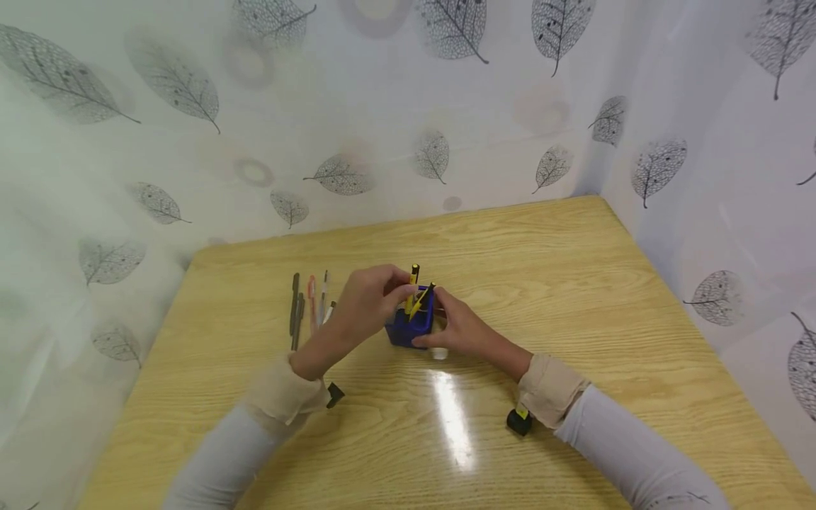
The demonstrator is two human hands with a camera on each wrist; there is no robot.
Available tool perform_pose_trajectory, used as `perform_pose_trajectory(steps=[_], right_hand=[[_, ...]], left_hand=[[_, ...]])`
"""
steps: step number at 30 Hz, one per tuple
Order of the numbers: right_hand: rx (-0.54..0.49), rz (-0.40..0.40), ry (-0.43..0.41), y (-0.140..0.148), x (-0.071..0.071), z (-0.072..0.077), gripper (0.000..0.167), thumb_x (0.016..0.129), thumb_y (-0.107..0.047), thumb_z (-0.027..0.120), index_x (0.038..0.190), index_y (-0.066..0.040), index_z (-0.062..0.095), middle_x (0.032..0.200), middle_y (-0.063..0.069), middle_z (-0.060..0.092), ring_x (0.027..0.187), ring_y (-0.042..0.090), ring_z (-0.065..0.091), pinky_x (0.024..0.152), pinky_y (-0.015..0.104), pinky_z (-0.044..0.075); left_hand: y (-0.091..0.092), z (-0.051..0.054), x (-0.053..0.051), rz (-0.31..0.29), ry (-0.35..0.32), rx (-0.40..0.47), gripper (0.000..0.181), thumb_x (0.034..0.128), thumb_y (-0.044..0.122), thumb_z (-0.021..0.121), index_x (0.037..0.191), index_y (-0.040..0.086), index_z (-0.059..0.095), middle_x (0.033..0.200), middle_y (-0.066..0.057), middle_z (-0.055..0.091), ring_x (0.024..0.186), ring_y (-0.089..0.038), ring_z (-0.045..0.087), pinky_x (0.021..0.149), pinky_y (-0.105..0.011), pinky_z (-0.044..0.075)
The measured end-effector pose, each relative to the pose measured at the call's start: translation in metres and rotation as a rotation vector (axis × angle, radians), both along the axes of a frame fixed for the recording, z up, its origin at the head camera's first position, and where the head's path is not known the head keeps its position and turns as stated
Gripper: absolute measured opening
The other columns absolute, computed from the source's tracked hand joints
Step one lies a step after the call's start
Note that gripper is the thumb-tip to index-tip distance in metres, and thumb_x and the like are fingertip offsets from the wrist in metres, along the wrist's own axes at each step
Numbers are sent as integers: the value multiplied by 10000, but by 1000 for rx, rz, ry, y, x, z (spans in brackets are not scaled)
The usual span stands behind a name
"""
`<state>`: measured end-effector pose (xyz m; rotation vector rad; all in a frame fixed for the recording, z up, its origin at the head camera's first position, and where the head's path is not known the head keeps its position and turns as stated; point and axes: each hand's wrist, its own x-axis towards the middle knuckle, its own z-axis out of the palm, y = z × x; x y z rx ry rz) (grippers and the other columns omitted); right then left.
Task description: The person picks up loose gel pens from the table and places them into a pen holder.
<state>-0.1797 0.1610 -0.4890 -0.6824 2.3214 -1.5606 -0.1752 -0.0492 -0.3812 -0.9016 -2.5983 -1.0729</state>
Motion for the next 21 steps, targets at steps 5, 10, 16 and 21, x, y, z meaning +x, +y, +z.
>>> perform_pose_trajectory(steps=[5, 10, 16, 21], right_hand=[[-10, 4, 22, -1, 0, 1, 832, 823, -212, 893, 1490, -132, 401, 1500, 120, 555, 1419, 346, 545, 1198, 495, 456], [-7, 20, 35, 0, 0, 1, 834, 838, -212, 881, 1504, -140, 384, 1521, 110, 537, 1429, 330, 537, 1200, 473, 457], [-14, 26, 42, -1, 1, 2, 833, 832, -160, 880, 1500, -104, 384, 1495, 136, 546, 1413, 344, 550, 1195, 462, 463], [-16, 16, 49, 0, 1, 2, 815, 816, -149, 892, 1473, -101, 412, 1480, 141, 561, 1407, 353, 555, 1192, 474, 466]], left_hand=[[5, -9, 1, -8, -53, -76, 129, 976, 138, 716, 1027, 27, 758, 946, -86, 791, 796, -146, 733, 680, -131, 574], [11, -16, 1, -12, -75, -167, 119, 978, 150, 717, 1000, 44, 767, 932, -66, 787, 808, -145, 736, 704, -161, 590], [16, -22, 0, -9, -81, -241, 119, 976, 151, 721, 955, 54, 786, 903, -52, 791, 787, -142, 728, 682, -174, 580], [18, -22, -1, -7, -66, -262, 117, 977, 146, 717, 966, 56, 792, 911, -60, 799, 799, -156, 747, 696, -192, 602]])
